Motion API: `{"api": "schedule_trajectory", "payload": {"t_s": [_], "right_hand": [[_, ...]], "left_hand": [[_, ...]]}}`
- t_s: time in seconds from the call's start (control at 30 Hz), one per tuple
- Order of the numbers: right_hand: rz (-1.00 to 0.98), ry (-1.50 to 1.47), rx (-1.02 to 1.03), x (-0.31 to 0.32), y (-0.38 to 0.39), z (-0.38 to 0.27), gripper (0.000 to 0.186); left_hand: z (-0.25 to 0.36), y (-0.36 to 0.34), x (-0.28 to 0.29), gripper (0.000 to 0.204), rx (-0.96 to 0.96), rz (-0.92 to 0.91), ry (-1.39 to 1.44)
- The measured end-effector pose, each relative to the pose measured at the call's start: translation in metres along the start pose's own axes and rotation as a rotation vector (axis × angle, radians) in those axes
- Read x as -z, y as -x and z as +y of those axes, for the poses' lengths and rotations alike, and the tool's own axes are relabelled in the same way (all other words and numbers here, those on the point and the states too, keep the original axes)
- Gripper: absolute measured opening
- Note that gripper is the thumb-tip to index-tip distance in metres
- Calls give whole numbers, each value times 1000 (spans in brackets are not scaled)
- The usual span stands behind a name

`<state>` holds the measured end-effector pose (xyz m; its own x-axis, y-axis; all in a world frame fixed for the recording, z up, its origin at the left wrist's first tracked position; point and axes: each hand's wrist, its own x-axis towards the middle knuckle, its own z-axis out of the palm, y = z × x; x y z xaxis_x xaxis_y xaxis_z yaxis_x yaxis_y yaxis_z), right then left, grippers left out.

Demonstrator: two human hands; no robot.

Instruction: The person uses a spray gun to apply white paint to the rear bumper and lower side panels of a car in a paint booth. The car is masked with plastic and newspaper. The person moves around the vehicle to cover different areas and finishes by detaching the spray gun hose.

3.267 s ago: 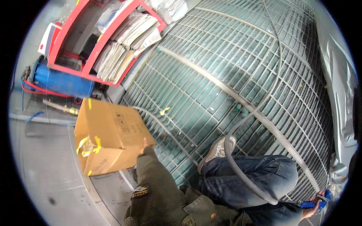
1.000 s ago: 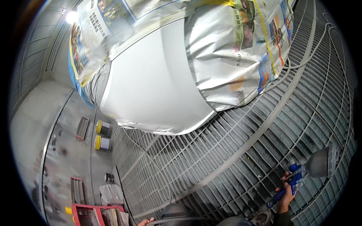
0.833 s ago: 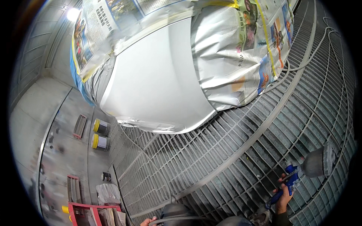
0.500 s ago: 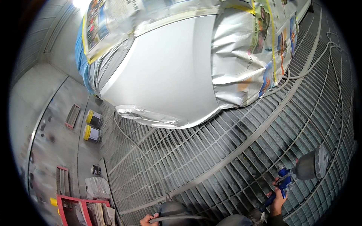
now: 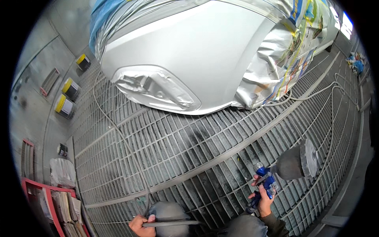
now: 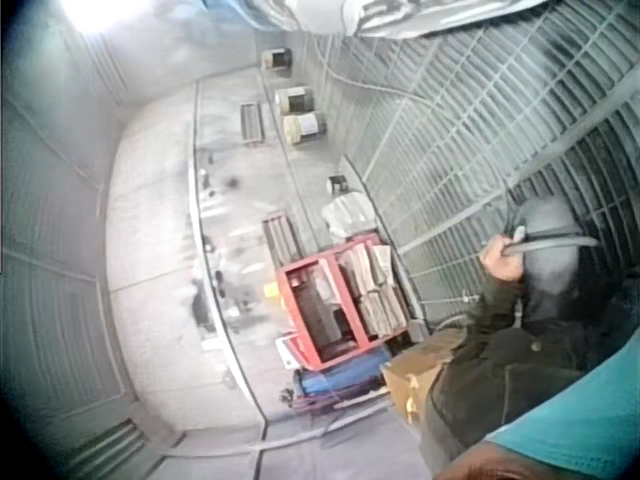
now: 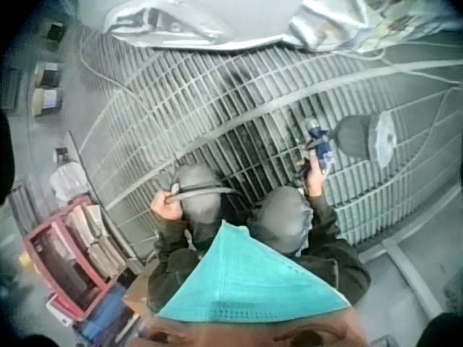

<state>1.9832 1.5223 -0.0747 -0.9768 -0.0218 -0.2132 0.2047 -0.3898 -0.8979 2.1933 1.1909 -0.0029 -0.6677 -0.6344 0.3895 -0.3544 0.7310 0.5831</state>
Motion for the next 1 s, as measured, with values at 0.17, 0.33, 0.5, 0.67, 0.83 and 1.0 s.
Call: {"api": "schedule_trajectory", "payload": {"t_s": [0.17,0.33,0.5,0.67,0.83,1.0], "right_hand": [[-113,91,42,-32,1,-15,43],[-138,158,98,-64,-8,-36,43],[-80,156,175,-122,-30,-78,57],[45,209,230,-190,-20,-147,64],[136,298,175,-271,26,-198,63],[90,435,54,-352,118,-262,56]], "left_hand": [[-29,-15,6,44,-14,141,37],[-61,-42,23,40,9,198,154],[-96,-64,74,38,162,176,208],[-110,-87,139,42,307,189,160],[-106,-124,226,43,435,123,61],[-80,-188,328,47,330,-27,-45]]}}
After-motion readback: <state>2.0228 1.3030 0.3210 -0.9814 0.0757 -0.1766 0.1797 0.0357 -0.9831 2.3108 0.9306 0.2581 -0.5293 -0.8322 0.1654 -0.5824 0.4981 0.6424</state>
